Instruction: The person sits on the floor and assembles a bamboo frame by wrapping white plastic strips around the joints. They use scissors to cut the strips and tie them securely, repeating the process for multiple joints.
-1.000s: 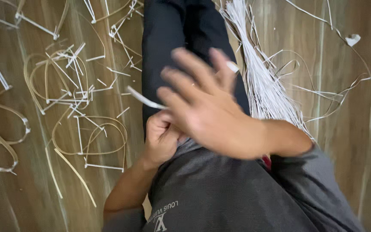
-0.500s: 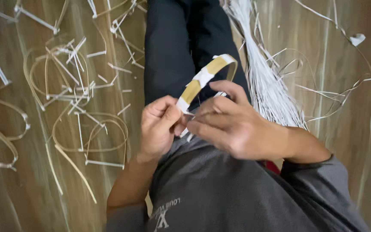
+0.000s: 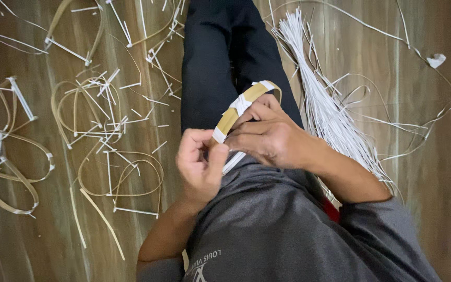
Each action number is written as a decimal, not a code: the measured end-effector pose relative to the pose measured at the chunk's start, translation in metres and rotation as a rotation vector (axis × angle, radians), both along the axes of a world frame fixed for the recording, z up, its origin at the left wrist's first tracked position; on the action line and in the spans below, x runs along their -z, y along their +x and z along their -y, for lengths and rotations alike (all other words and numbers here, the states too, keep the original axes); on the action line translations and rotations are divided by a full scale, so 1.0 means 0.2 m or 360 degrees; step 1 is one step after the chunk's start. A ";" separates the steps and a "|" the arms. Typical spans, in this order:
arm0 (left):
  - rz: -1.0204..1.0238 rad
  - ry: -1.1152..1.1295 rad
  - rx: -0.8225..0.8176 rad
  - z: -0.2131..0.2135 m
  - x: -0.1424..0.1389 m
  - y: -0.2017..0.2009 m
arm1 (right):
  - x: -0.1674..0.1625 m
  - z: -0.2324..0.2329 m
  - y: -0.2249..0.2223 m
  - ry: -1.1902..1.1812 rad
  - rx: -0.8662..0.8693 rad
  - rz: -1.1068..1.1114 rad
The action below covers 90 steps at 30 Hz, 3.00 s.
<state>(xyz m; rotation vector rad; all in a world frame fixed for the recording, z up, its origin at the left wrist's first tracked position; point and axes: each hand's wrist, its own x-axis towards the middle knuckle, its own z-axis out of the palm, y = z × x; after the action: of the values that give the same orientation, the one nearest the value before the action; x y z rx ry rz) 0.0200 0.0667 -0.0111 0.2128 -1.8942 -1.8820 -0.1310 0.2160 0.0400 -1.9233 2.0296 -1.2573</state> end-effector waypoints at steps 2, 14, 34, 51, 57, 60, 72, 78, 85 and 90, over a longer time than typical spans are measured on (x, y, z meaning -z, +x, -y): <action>0.0081 -0.0314 -0.0147 0.00 0.00 -0.01 | 0.06 0.01 -0.01 -0.0056 0.0015 -0.0019; 0.0580 -0.0361 -0.0936 0.52 0.28 -0.19 | 0.10 -0.38 -0.12 0.0048 0.0558 0.0201; 0.0359 0.0675 0.0364 -0.03 0.17 -0.11 | 0.67 0.07 -0.10 -0.0034 -0.0313 0.2540; 0.0376 -0.1033 0.0302 0.13 -0.20 -0.07 | 0.65 0.12 -0.06 -0.0013 -0.0338 0.2565; 0.0940 -0.0440 0.0446 0.13 -0.27 -0.05 | 0.64 0.11 -0.06 -0.0028 -0.0381 0.2505; 0.0786 -0.0160 0.0341 0.15 -0.27 -0.04 | 0.64 0.12 -0.06 -0.0007 -0.0380 0.2500; 0.0462 -0.1063 0.0174 0.13 -0.27 -0.08 | 0.64 0.14 -0.05 0.0013 -0.0356 0.2443; 0.0539 -0.1190 0.0335 0.15 -0.27 -0.08 | 0.63 0.15 -0.05 0.0056 -0.0372 0.2452; 0.0367 -0.0924 0.0400 0.17 -0.24 -0.04 | 0.62 0.14 -0.05 0.0045 -0.0377 0.2392; 0.0472 -0.1046 0.0093 0.11 -0.20 0.00 | 0.62 0.15 -0.05 0.0058 -0.0381 0.2420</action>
<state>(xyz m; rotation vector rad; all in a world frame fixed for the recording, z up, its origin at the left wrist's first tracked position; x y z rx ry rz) 0.0201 0.0453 0.0282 0.2283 -2.6272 -1.2084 -0.1401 0.1869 -0.0842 -0.5696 0.9235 -1.6905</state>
